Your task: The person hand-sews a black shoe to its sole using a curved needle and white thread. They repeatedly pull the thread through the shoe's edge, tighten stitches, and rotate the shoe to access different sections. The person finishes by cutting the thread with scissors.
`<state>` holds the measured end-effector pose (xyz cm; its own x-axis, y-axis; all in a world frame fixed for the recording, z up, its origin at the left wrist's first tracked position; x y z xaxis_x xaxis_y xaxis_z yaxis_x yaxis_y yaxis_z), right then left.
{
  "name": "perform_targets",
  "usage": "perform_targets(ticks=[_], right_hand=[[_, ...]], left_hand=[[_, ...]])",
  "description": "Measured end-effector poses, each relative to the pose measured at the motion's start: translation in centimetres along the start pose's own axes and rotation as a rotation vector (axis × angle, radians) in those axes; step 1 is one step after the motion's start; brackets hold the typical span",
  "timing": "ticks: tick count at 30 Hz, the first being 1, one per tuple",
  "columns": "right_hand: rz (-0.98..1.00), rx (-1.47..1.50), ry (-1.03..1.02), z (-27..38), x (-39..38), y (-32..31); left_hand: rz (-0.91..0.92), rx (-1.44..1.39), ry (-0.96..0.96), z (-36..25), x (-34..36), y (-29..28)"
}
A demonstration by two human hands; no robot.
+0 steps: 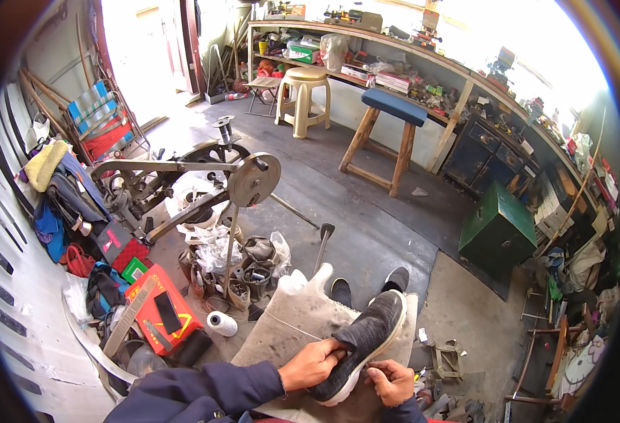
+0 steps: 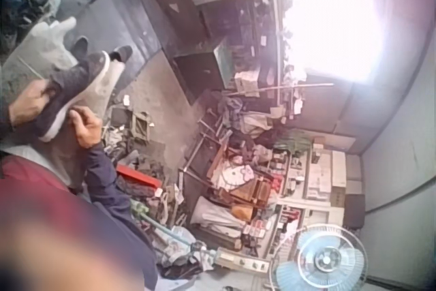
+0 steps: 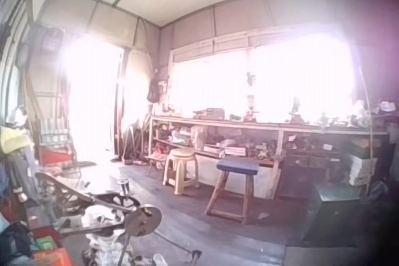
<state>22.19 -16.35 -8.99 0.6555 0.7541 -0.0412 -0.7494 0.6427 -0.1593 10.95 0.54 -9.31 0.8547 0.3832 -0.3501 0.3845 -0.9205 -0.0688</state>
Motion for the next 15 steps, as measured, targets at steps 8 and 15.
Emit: perform_targets(ticks=[8, 15], right_hand=[[0.004, 0.032, -0.025, 0.3, 0.3, 0.2], [0.001, 0.012, 0.016, 0.0, 0.1, 0.2]], left_hand=[[0.121, 0.017, 0.146, -0.1, 1.8, 1.6], [0.152, 0.118, 0.21, -1.3, 1.5, 1.8]])
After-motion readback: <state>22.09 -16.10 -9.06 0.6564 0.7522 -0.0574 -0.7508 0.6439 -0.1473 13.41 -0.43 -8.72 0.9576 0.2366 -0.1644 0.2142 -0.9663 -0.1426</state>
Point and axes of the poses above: each hand's wrist, its own x-axis towards the middle knuckle, its own y-axis out of the palm, z = x × y, the point moved 8 cm from there along x, towards the middle knuckle, and after that the axes turned 13 degrees about -y, right-handed, at the moved point
